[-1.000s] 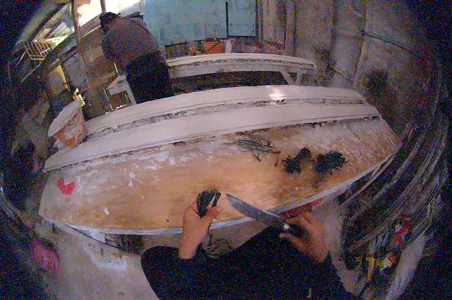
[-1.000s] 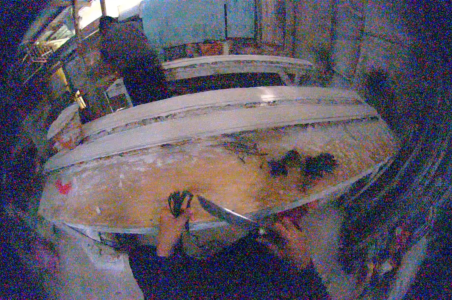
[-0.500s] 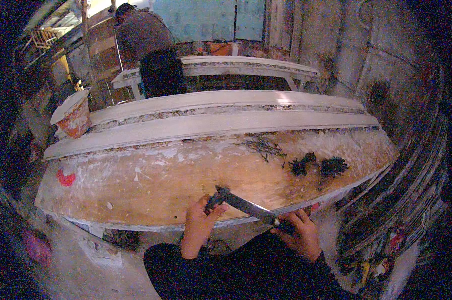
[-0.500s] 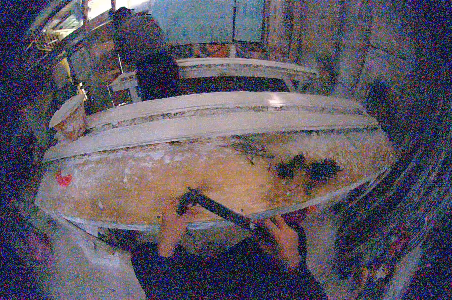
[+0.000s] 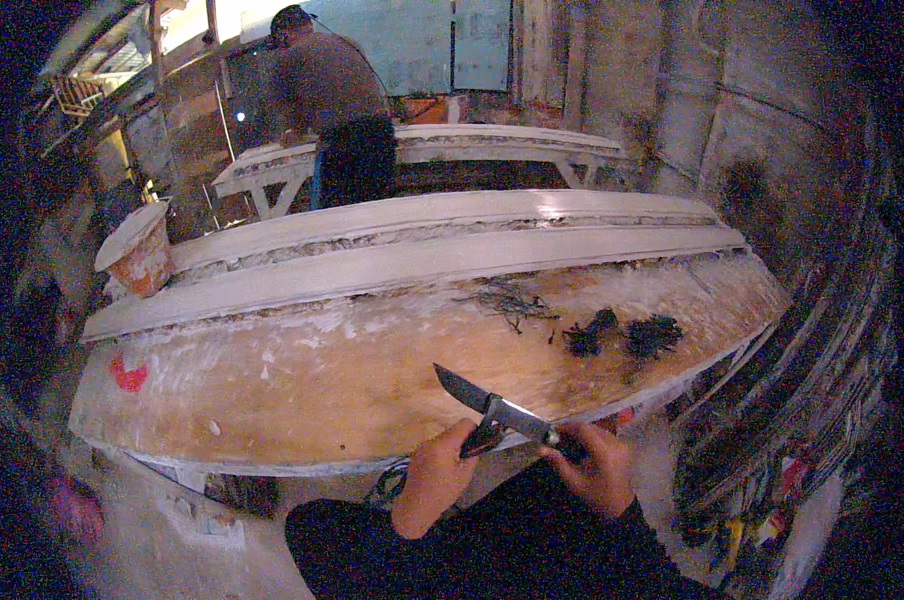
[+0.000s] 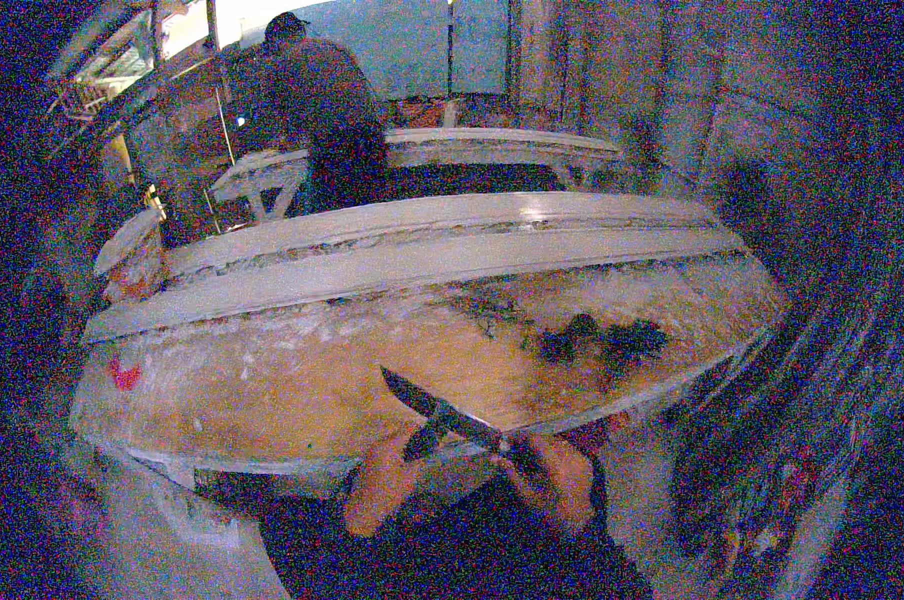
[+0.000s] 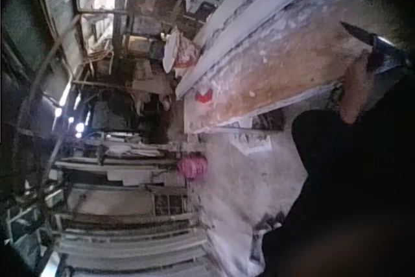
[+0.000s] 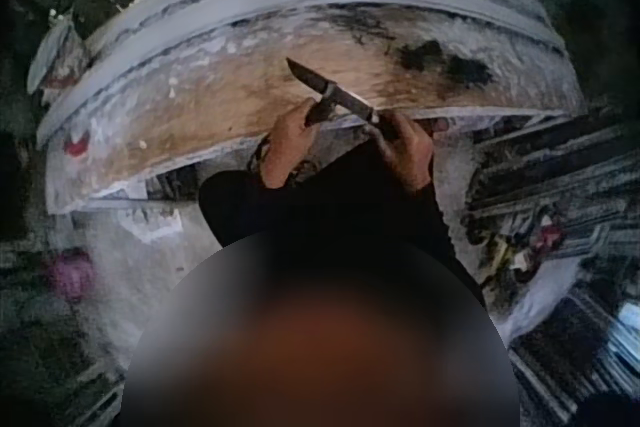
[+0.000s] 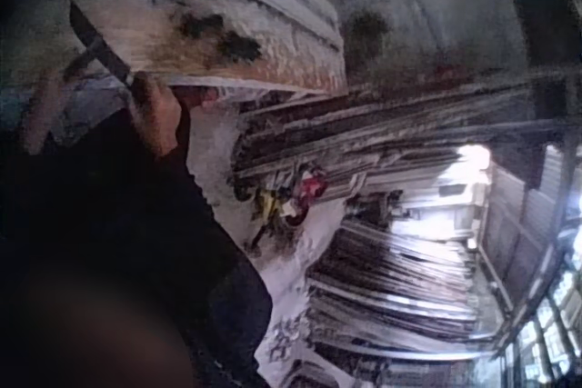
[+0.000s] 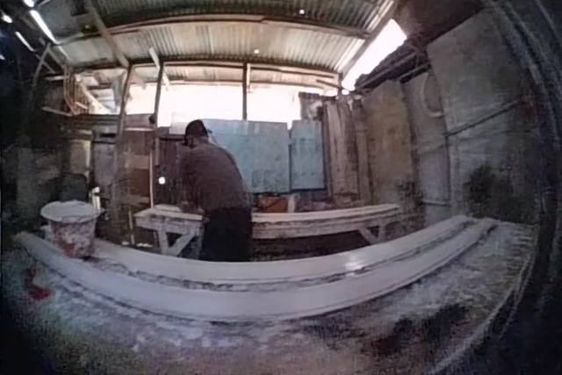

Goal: The person sits at a low table and uses a knife to cut a long black rubber strip into smaller pieces. They repeatedly measure, cut, and separate the rubber segments, placing the cut pieces on the table.

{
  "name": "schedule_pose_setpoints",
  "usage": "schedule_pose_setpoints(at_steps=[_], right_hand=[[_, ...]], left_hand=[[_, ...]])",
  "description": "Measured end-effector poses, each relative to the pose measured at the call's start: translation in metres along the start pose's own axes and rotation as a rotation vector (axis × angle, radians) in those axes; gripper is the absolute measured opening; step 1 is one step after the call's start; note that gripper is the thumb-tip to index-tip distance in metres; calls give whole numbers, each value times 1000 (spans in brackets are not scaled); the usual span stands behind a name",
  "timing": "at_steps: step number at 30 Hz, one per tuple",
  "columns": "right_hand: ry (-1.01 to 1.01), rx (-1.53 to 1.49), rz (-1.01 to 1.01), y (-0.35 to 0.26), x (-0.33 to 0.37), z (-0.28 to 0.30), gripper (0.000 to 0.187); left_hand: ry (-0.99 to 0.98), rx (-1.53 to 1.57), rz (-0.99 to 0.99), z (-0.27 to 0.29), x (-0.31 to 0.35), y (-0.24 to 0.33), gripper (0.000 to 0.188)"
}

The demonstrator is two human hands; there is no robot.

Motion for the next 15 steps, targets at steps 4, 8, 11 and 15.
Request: schedule_pose_setpoints(at_steps=[4,8,11,15], right_hand=[[-47,125,-5,11,-1,-4,29],[-87,146,19,15,-5,-10,29],[-125,157,24,14,-9,-17,28],[-73,75,63,1,-16,-17,28]], left_hand=[[2,-75,-67,-6,3,13,29],[-48,-51,-115,-15,1,26,25],[-117,-150,-126,-27,2,34,29],[-130,-93,-89,-28,1,34,36]])
Point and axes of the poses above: each hand's wrist, its own x-axis away from the middle knuckle, its own z-axis out of the back of the hand, y = z × x, the point moved 10 cm from there along -x, towards the middle knuckle, and after that the axes turned 1 degree about -x, right-handed, at the moved point
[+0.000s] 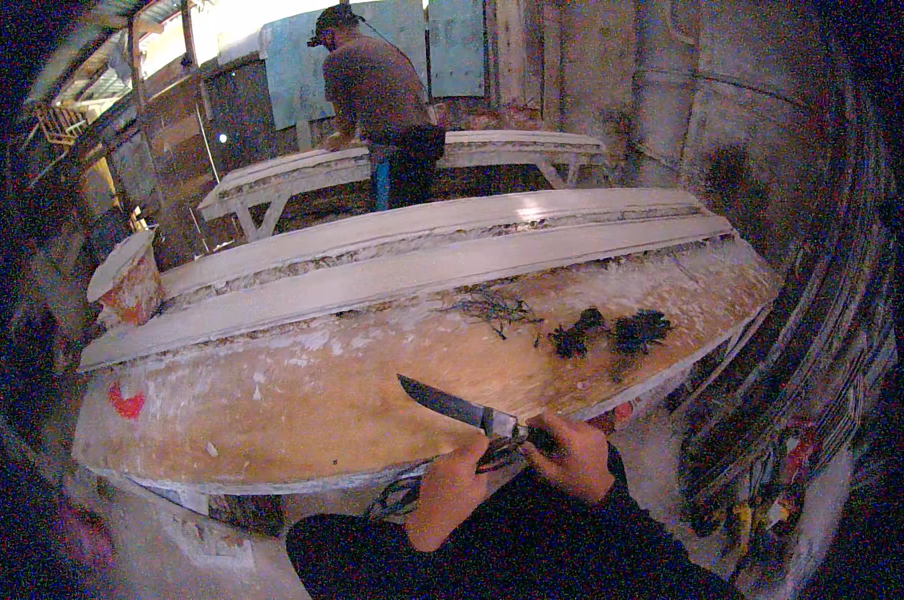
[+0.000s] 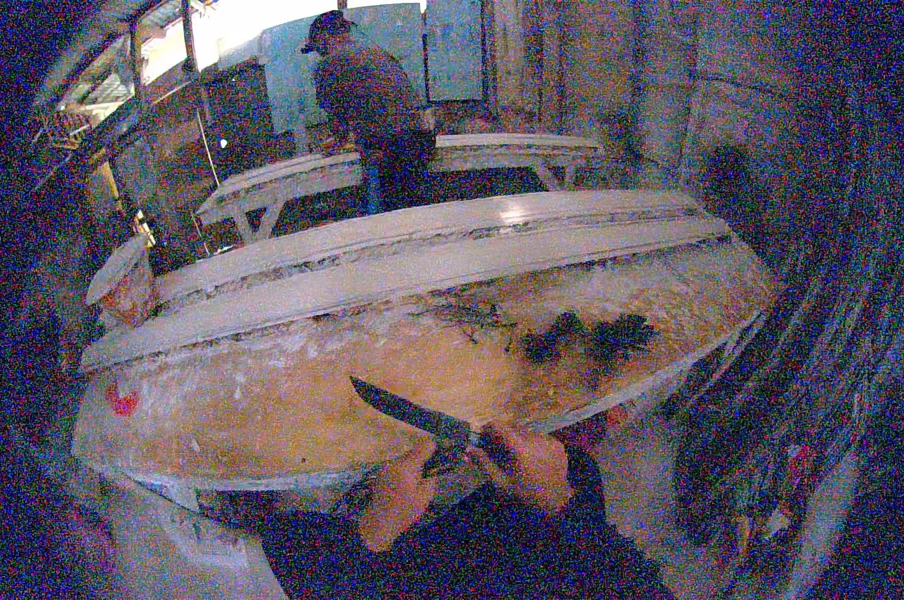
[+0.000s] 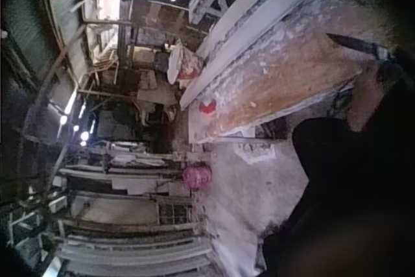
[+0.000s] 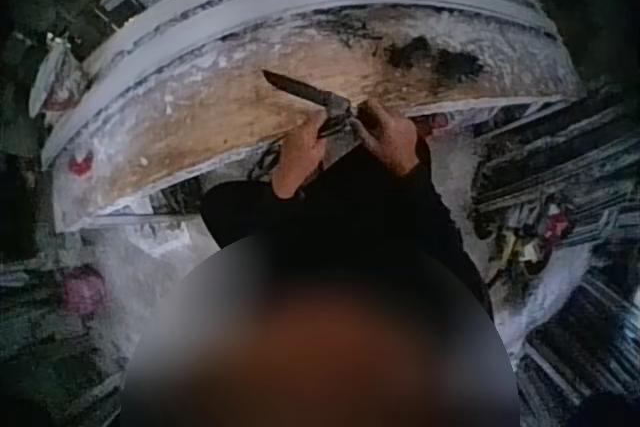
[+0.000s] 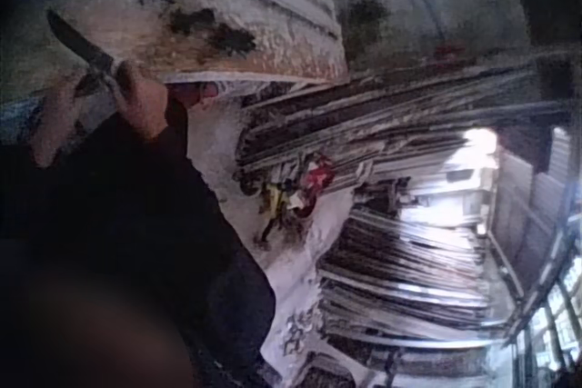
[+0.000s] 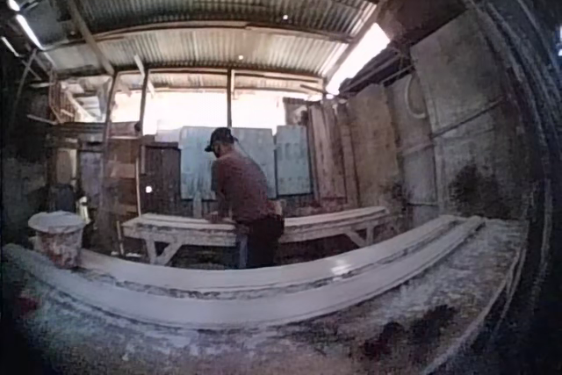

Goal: The person sits at a low table and uses a knife to cut a long black rubber strip into smaller pieces. They repeatedly measure, cut, and separate the rubber segments, placing the cut pieces on the table.

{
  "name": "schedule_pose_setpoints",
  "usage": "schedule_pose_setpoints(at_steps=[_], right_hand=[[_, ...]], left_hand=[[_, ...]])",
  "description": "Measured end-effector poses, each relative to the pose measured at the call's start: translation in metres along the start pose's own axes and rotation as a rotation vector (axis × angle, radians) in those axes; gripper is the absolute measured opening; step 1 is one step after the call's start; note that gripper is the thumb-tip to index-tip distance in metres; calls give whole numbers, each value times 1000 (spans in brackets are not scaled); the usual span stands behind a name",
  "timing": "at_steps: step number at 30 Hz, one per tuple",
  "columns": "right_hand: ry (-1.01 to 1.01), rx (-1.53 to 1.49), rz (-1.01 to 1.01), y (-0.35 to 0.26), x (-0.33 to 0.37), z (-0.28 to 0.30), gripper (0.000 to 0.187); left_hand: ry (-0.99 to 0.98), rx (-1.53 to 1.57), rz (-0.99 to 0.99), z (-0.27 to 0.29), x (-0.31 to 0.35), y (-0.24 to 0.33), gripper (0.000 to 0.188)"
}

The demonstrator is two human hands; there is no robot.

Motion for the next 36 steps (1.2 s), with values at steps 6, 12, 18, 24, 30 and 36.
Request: schedule_pose_setpoints(at_steps=[6,12,18,24,30,36], right_hand=[[-38,-32,-25,-3,-6,-6,28],[-28,-53,-111,9,-1,-2,26],[337,-9,-499,105,11,80,28],[44,-207,-370,73,25,35,24],[-11,-354,-349,33,25,26,22],[-4,-520,-386,43,35,26,24]], left_hand=[[63,-48,-7,-7,2,-14,36],[190,65,73,36,9,-47,33],[599,409,448,146,63,-97,24],[407,630,417,104,45,-94,14],[28,572,419,68,39,-87,22],[-179,609,335,19,34,-53,34]])
Point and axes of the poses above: each hand's wrist, its own x-axis away from the middle knuckle, its own z-axis out of the back of the hand, y = z × x, the point moved 10 cm from there along -x, towards the middle knuckle, and after that the axes turned 1 degree about -x, right-handed, at the moved point
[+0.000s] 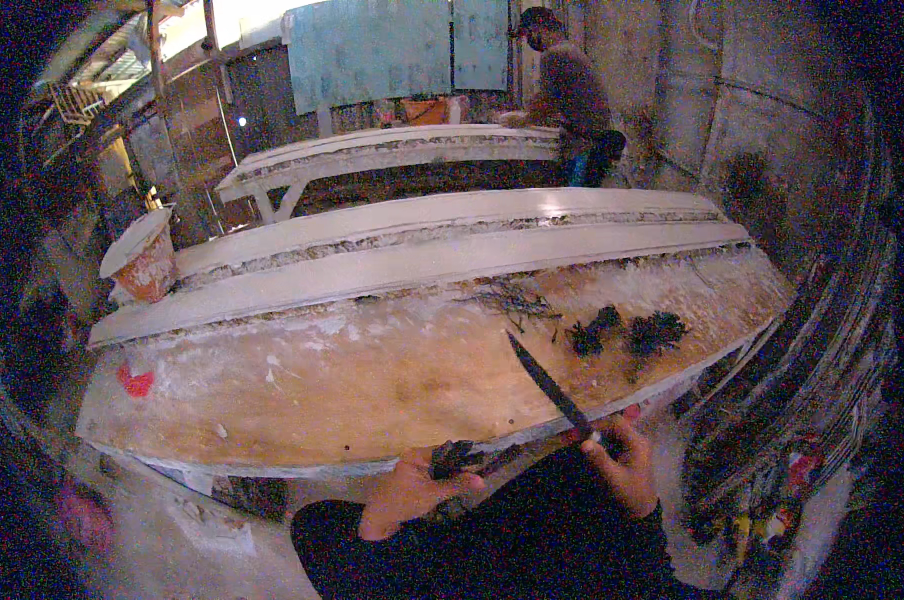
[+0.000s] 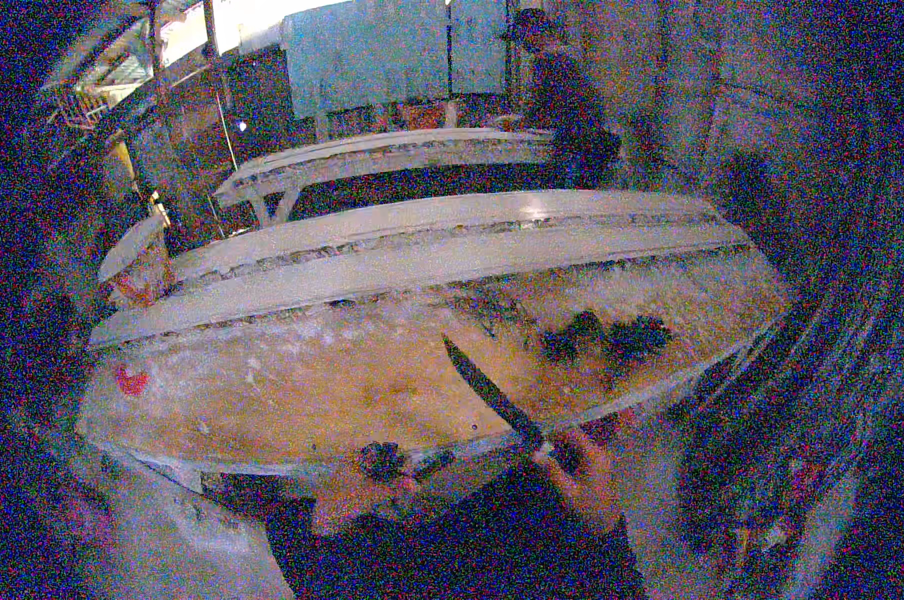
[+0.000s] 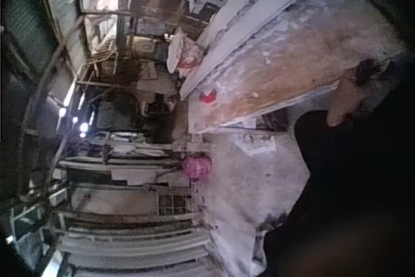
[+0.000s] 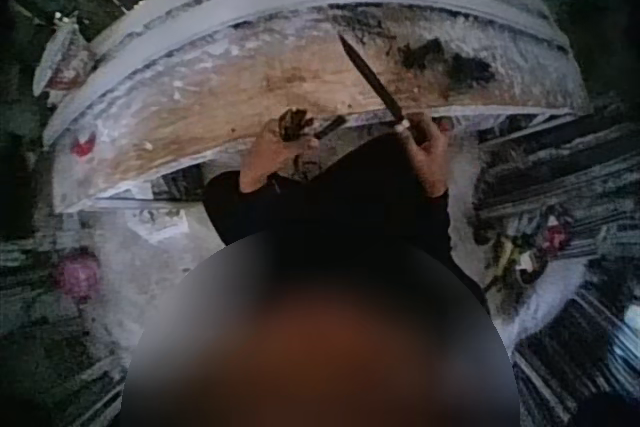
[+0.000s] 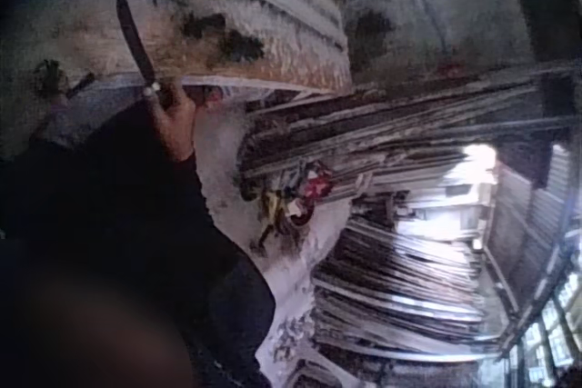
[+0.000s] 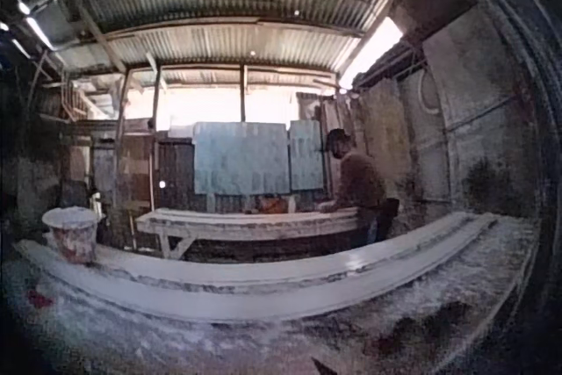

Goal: The person sits at a low table and uses a knife to cut a long black rubber strip into smaller pieces. They repeatedly measure, cut, and separate the rubber segments, placing the cut pieces on the table.

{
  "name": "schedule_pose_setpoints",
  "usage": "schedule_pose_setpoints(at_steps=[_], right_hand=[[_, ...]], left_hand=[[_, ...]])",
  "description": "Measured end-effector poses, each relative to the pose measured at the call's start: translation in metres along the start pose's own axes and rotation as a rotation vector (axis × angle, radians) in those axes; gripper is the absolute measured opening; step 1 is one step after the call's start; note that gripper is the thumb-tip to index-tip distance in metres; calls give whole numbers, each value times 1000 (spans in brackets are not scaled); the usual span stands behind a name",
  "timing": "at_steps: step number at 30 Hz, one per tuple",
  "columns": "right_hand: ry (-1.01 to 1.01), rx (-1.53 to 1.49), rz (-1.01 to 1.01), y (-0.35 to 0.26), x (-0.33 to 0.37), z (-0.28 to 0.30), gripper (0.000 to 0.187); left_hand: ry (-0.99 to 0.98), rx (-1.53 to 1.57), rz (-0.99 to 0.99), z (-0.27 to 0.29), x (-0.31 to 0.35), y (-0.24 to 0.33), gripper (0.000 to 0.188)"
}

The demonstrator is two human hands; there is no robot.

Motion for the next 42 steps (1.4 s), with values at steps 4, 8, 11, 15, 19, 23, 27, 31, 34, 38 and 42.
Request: schedule_pose_setpoints(at_steps=[4,8,11,15,19,23,27,31,34,38,42], right_hand=[[-141,-253,-19,4,6,-22,31],[-423,-525,-285,16,28,-68,39],[-591,-565,-399,18,46,-97,30],[-733,-399,-557,38,67,-117,22],[-510,-566,-551,50,66,-80,21],[-152,-511,-564,81,74,8,19],[138,-778,-635,128,105,111,19],[515,-281,-650,190,145,232,28],[536,97,-701,215,164,276,33],[569,600,-582,206,156,285,38],[610,710,-321,170,118,248,44]], left_hand=[[-24,56,-69,-30,-7,3,31],[1,159,-119,-40,-11,11,26],[-86,295,-89,-52,-7,13,22],[-143,373,-36,-70,0,10,20],[-189,573,-101,-82,2,17,21],[-96,261,-353,-57,-1,42,26],[3,555,-126,-33,3,25,30],[111,565,-49,-14,3,21,28],[87,566,-124,-10,3,30,24],[78,573,-133,-9,3,31,26],[61,556,-140,-13,-3,28,34]])
Point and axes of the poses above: each hand's wrist, its own x-axis away from the middle knuckle, its own z-axis out of the back of the hand, y = z × x, the point moved 10 cm from there along -x, towards the middle knuckle, and after that the axes turned 1 degree about -x, right-handed, at the moved point
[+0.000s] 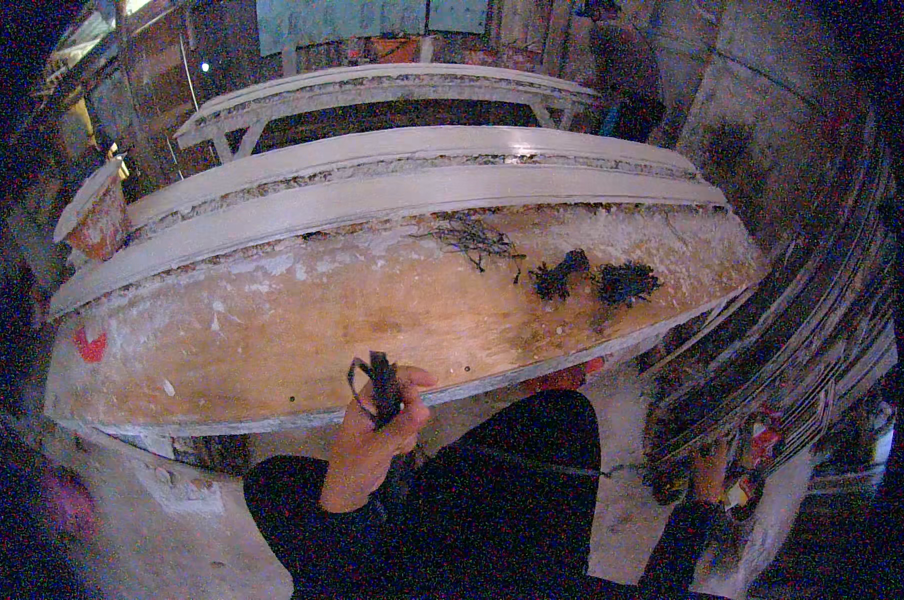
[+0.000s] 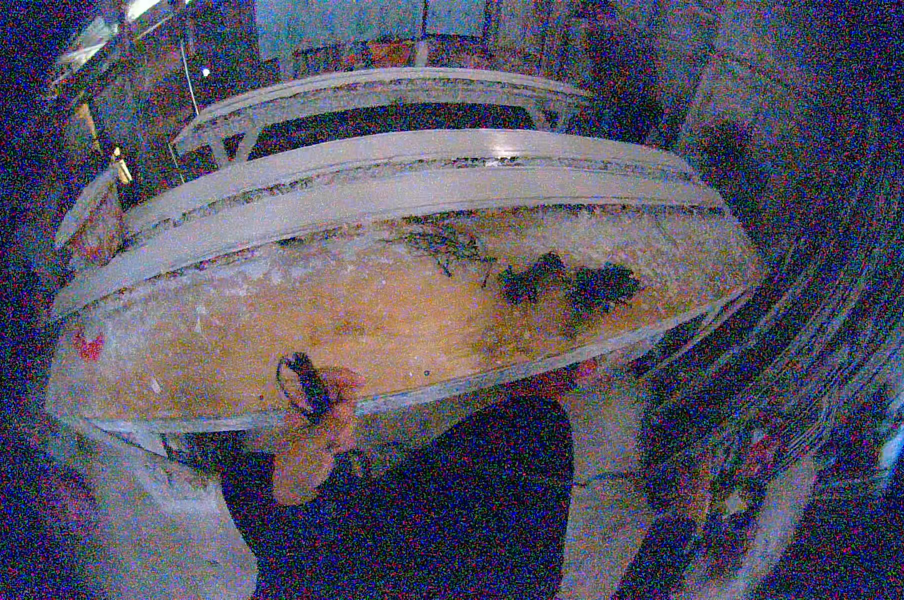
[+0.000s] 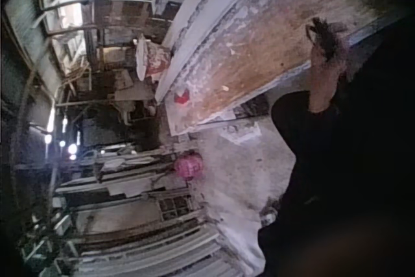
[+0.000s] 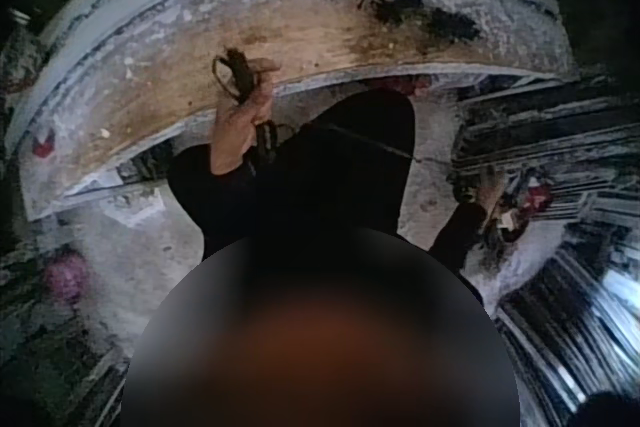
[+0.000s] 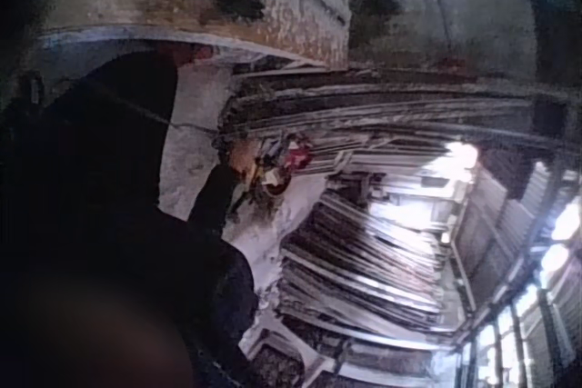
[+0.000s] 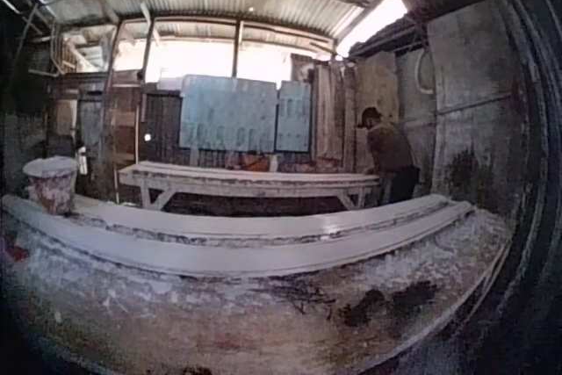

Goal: The person sits at a low table and uses a knife to cut a long black rubber strip into smaller pieces. They repeatedly measure, cut, and separate the rubber segments, placing the cut pieces on the table.

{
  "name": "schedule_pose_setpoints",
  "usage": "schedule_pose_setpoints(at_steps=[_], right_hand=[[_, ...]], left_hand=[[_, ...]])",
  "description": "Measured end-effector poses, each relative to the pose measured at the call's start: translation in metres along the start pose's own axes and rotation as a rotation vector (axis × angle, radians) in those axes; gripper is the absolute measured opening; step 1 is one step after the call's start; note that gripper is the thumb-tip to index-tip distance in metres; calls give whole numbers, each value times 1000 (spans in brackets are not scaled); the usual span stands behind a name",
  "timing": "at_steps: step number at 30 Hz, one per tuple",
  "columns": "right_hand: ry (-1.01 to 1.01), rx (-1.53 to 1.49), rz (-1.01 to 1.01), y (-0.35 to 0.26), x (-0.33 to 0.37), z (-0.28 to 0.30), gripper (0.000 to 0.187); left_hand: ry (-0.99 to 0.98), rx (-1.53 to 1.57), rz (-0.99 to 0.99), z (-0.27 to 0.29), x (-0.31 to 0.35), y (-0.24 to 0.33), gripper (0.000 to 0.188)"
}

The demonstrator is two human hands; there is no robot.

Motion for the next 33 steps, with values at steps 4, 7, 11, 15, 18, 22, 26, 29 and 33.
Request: schedule_pose_setpoints(at_steps=[4,7,11,15,18,22,26,29,33], right_hand=[[-91,-230,132,-82,-1,-32,49],[-399,-395,-5,-136,16,-72,38],[-580,-509,353,-247,67,-79,28],[-721,-560,511,-308,99,-87,35],[-740,-392,556,-322,107,-87,35],[-698,-352,524,-326,106,-85,33],[-620,-390,533,-330,102,-82,34],[-618,-312,534,-326,102,-84,35],[-552,-331,591,-327,100,-80,36]], left_hand=[[-45,-67,-37,-2,-7,-7,44],[26,-65,-19,6,-10,-19,42],[89,-104,131,26,-13,-32,30],[198,-131,97,46,-14,-23,23],[265,-175,67,56,-16,-19,25],[327,-175,38,63,-13,-19,29],[336,-118,34,69,-10,-20,28],[225,-180,35,61,-14,-18,24],[326,-92,29,62,-11,-22,18]])
Point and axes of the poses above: each hand's wrist, its own x-axis away from the middle knuckle, its own z-axis out of the back of the hand, y = z × x, the point moved 10 cm from there along -x, towards the middle knuckle, and after that the axes turned 1 degree about -x, right-handed, at the moved point
